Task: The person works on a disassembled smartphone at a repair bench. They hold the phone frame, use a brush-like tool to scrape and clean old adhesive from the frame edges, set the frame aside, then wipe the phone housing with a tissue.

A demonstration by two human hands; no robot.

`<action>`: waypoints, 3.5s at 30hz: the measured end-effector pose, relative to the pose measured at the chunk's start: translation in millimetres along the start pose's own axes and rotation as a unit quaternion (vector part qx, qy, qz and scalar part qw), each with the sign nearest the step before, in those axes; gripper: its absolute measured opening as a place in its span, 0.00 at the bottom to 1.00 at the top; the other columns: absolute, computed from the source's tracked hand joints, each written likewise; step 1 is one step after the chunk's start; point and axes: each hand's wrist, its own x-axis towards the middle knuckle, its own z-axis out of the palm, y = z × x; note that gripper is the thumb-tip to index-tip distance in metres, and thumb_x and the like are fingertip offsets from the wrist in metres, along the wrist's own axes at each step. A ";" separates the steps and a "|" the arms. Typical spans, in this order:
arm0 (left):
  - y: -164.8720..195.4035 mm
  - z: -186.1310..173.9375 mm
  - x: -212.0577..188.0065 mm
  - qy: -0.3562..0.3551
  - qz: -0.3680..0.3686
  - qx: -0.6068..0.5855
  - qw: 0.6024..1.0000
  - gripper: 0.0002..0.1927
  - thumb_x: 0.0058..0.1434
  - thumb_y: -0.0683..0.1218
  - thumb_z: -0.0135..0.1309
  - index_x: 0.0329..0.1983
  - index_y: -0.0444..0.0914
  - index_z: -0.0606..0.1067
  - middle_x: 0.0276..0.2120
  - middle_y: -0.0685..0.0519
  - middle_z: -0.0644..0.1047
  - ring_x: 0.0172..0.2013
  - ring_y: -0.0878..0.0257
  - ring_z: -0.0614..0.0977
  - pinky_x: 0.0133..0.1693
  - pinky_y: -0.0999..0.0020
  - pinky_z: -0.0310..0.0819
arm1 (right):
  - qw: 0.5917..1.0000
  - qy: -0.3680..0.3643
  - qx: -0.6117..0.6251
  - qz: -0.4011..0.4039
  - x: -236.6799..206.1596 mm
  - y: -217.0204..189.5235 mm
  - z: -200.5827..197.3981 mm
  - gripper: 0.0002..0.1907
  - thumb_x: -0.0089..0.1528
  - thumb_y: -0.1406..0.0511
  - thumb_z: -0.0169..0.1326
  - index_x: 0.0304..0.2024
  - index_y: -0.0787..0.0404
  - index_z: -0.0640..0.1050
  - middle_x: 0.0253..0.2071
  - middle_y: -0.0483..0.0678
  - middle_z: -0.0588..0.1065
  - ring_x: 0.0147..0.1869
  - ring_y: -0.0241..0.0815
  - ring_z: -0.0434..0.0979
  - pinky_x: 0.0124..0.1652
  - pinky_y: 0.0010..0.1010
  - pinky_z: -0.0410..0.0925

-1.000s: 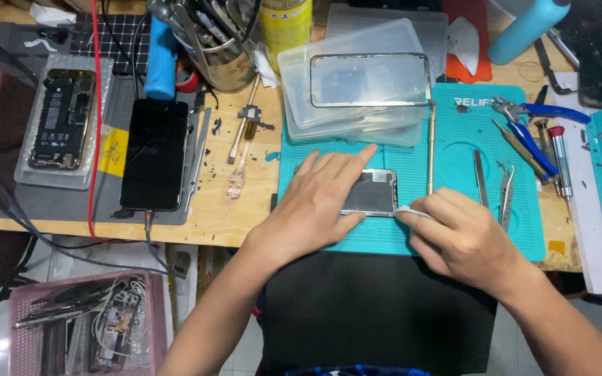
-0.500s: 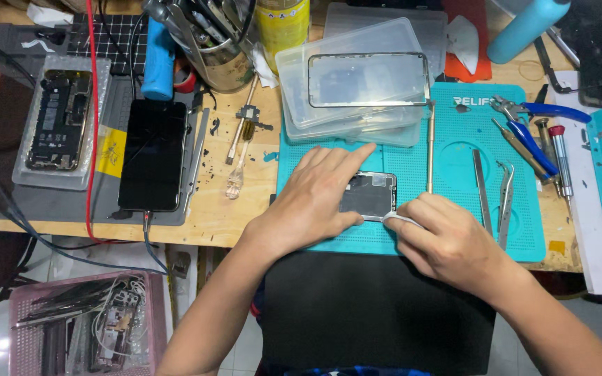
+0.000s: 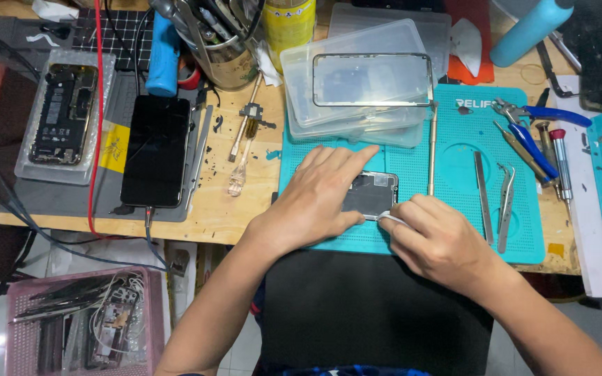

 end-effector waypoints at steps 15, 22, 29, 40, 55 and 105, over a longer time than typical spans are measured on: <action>-1.0 -1.6 -1.1 0.003 -0.003 0.000 1.000 0.46 0.46 0.45 0.70 0.68 0.32 0.63 0.48 0.43 0.73 0.52 0.45 0.73 0.60 0.52 0.63 | 1.000 0.007 -0.012 0.001 0.5 -0.3 -0.5 0.18 0.47 0.72 0.63 0.40 0.67 0.78 0.36 0.52 0.73 0.37 0.50 0.74 0.37 0.39 0.69; -0.4 -1.8 -3.6 -0.002 -0.008 -0.014 1.000 0.46 0.46 0.44 0.70 0.69 0.33 0.63 0.48 0.43 0.73 0.52 0.44 0.73 0.61 0.52 0.62 | 1.000 0.017 -0.014 0.004 1.4 -4.3 -3.9 0.16 0.47 0.72 0.63 0.38 0.68 0.79 0.34 0.51 0.73 0.35 0.49 0.73 0.35 0.39 0.69; -1.9 -3.2 -3.8 -0.005 -0.005 -0.010 1.000 0.46 0.47 0.44 0.69 0.69 0.33 0.63 0.49 0.42 0.73 0.54 0.44 0.73 0.62 0.52 0.62 | 1.000 0.021 -0.009 -0.012 8.0 -7.2 8.4 0.18 0.47 0.73 0.63 0.42 0.69 0.81 0.35 0.51 0.74 0.35 0.49 0.74 0.36 0.38 0.69; 3.8 -7.2 -2.3 -0.007 -0.010 -0.012 1.000 0.46 0.46 0.46 0.70 0.68 0.32 0.64 0.48 0.41 0.72 0.54 0.44 0.72 0.61 0.52 0.63 | 0.994 0.065 -0.005 0.088 -16.8 -5.8 -0.6 0.16 0.50 0.74 0.62 0.42 0.67 0.80 0.35 0.52 0.75 0.35 0.50 0.75 0.35 0.38 0.68; 8.9 15.6 -1.2 0.025 -0.005 0.006 1.000 0.41 0.49 0.49 0.69 0.65 0.34 0.67 0.51 0.44 0.74 0.57 0.45 0.73 0.66 0.41 0.57 | 0.993 0.058 -0.018 0.106 -5.7 -16.5 5.2 0.17 0.49 0.75 0.62 0.42 0.68 0.78 0.36 0.53 0.74 0.37 0.52 0.74 0.38 0.40 0.69; 8.5 17.7 -1.1 0.029 0.000 0.008 1.000 0.41 0.47 0.48 0.70 0.63 0.34 0.68 0.49 0.43 0.73 0.56 0.45 0.73 0.65 0.41 0.58 | 0.991 0.079 -0.023 0.108 -7.5 -19.2 3.2 0.16 0.49 0.74 0.62 0.41 0.67 0.80 0.34 0.51 0.75 0.34 0.49 0.74 0.35 0.37 0.68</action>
